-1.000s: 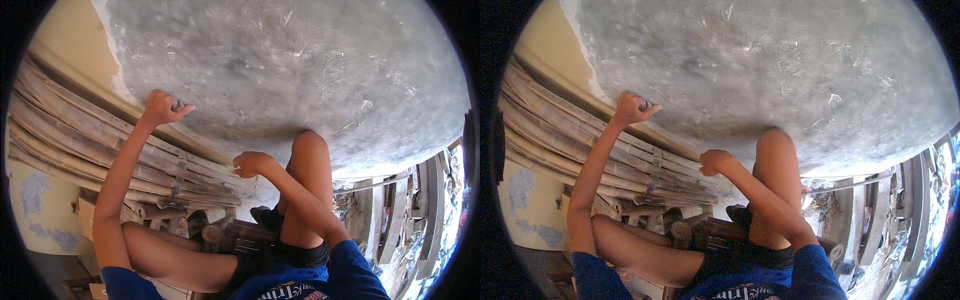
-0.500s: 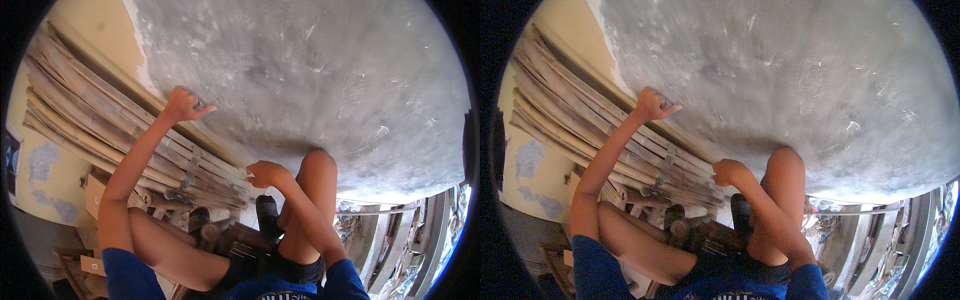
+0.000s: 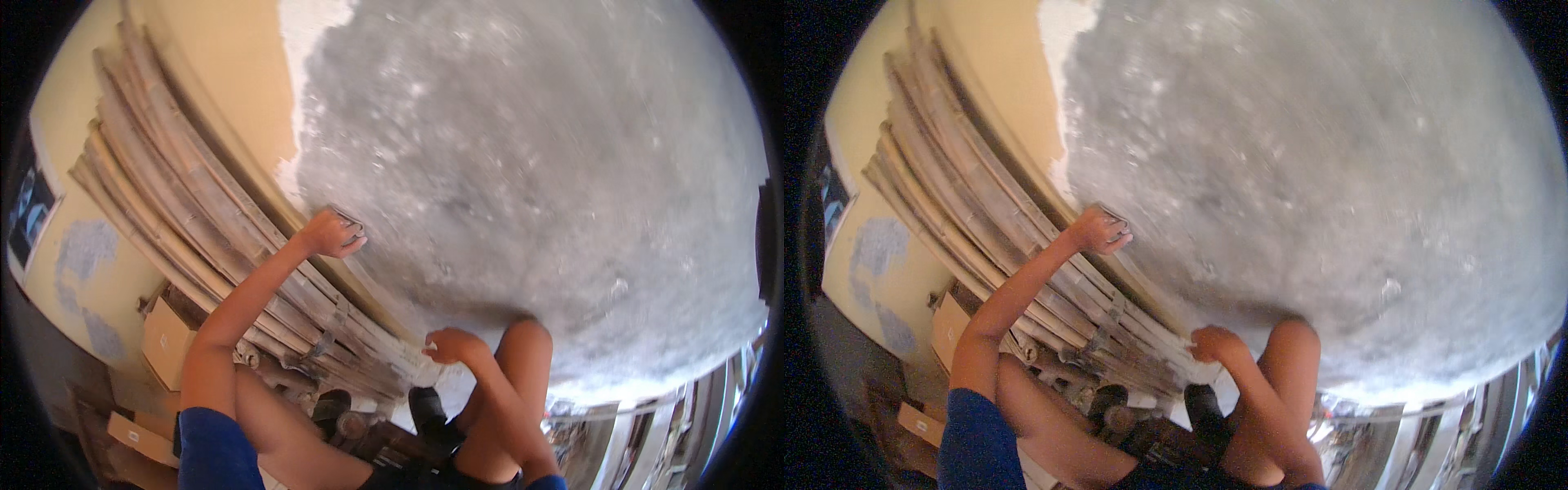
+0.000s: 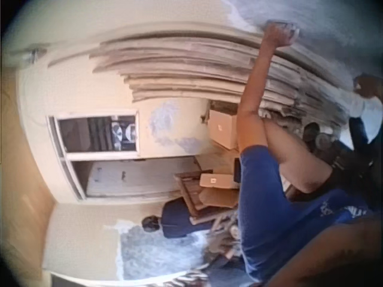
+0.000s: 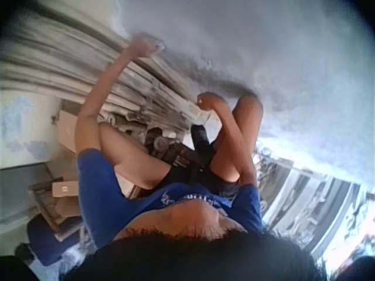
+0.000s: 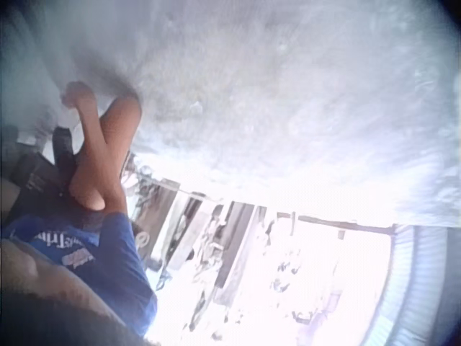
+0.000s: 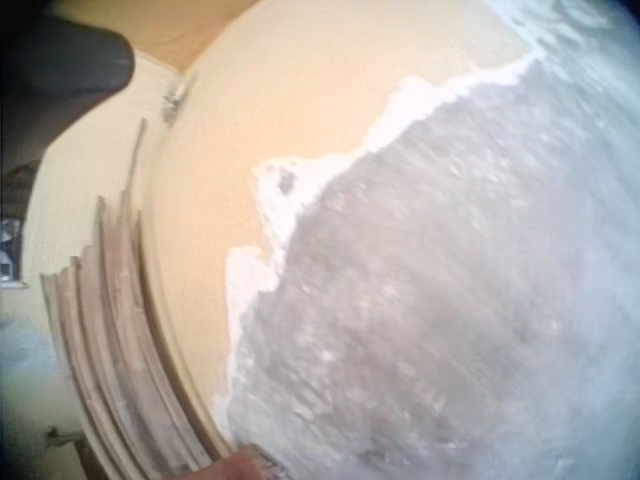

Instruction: The person applies white plaster to a damaged section of a yellow wall using a scraper and then smooths the applied plaster by hand.

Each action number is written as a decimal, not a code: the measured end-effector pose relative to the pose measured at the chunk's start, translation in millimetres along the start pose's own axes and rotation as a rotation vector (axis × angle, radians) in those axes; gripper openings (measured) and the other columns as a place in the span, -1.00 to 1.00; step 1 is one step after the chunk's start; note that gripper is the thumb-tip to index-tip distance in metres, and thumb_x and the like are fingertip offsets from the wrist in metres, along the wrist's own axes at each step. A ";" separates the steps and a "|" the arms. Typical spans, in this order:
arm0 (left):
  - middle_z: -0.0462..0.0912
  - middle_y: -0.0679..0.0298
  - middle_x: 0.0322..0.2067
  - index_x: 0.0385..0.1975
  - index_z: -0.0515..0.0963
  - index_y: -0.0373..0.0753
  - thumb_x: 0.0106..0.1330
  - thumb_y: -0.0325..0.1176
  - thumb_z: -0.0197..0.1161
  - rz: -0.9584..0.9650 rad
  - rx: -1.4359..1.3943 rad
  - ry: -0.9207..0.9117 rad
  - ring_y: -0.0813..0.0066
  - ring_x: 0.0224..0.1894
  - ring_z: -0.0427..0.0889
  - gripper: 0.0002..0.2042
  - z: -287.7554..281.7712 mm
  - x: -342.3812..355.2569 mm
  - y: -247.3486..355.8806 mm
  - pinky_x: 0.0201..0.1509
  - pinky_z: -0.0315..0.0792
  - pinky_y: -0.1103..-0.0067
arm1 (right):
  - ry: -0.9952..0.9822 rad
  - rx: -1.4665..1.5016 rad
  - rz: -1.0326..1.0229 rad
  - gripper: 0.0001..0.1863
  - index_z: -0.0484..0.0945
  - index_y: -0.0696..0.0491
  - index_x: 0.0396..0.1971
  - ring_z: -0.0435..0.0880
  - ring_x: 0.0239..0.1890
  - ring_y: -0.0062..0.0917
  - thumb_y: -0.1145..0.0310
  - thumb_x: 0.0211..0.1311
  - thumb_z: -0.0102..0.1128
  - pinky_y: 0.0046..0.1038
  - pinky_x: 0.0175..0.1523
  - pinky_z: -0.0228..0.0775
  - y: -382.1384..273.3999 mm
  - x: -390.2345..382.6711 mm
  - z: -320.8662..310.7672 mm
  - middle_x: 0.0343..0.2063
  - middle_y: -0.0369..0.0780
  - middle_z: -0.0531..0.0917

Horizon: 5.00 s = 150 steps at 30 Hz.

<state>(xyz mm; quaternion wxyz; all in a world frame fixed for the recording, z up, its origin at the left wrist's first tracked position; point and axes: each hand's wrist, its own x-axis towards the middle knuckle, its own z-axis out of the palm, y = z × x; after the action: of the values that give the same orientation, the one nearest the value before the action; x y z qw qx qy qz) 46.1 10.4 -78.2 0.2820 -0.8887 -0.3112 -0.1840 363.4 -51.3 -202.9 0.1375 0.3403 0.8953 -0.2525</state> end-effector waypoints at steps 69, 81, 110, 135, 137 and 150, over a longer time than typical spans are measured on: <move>0.47 -0.06 -0.64 -0.53 0.39 -0.36 0.26 -0.34 -0.16 -0.837 0.105 0.212 -0.08 -0.52 0.45 -0.75 -108.5 38.1 -71.3 -0.38 0.31 0.17 | -0.213 0.070 -0.089 -0.53 0.44 0.09 -0.09 0.53 -0.13 -0.11 0.02 0.19 -0.06 -0.20 0.00 0.34 -33.3 -0.7 15.9 -0.22 0.00 0.57; 0.46 -0.04 -0.68 -0.42 0.39 -0.30 0.30 -0.27 -0.16 -0.729 0.167 0.232 -0.09 -0.56 0.46 -0.76 -116.2 56.9 -76.1 -0.42 0.31 0.16 | -0.226 0.083 -0.127 -0.55 0.45 0.09 -0.11 0.54 -0.17 -0.08 0.04 0.18 -0.04 -0.18 -0.03 0.34 -36.7 -3.5 14.8 -0.30 0.04 0.58; 0.51 0.01 -0.66 -0.51 0.43 -0.26 0.07 -0.40 0.03 -0.745 0.330 -0.107 0.03 -0.55 0.53 -0.91 -107.1 16.7 -65.3 -0.49 0.36 0.27 | -0.176 0.068 -0.166 -0.56 0.43 0.10 -0.10 0.53 -0.14 -0.10 0.07 0.20 -0.07 -0.17 -0.02 0.34 -46.5 -17.0 6.9 -0.23 0.03 0.57; 0.53 0.02 -0.59 -0.38 0.44 -0.22 0.16 -0.36 0.01 -0.778 0.243 -0.032 0.01 -0.49 0.54 -0.88 -103.9 21.4 -57.4 -0.43 0.38 0.22 | -0.202 0.061 -0.172 -0.55 0.44 0.09 -0.09 0.53 -0.13 -0.09 0.04 0.20 -0.06 -0.18 -0.01 0.35 -48.3 -16.4 14.5 -0.25 0.05 0.56; 0.53 0.02 -0.60 -0.39 0.45 -0.22 0.16 -0.35 0.01 -0.783 0.275 0.020 0.02 -0.50 0.54 -0.87 -114.9 32.5 -59.7 -0.43 0.38 0.23 | -0.213 0.059 -0.204 -0.55 0.44 0.09 -0.09 0.53 -0.14 -0.09 0.04 0.20 -0.06 -0.17 -0.02 0.35 -50.8 -14.7 13.5 -0.26 0.05 0.57; 0.55 0.06 -0.54 -0.38 0.47 -0.25 0.11 -0.39 0.00 -0.790 0.147 0.051 0.06 -0.44 0.56 -0.85 -79.0 9.7 -52.9 -0.40 0.42 0.27 | -0.220 0.008 -0.155 -0.60 0.44 0.06 -0.09 0.58 -0.25 -0.14 0.08 0.23 -0.06 -0.28 -0.13 0.40 -47.8 -6.3 22.5 -0.34 -0.03 0.62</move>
<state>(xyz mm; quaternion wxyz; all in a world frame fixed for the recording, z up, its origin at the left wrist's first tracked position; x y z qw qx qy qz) 6.5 0.3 8.2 0.2601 -0.6734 -0.6339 -0.2777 337.3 -97.6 -202.0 0.2134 0.2409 0.8974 -0.3018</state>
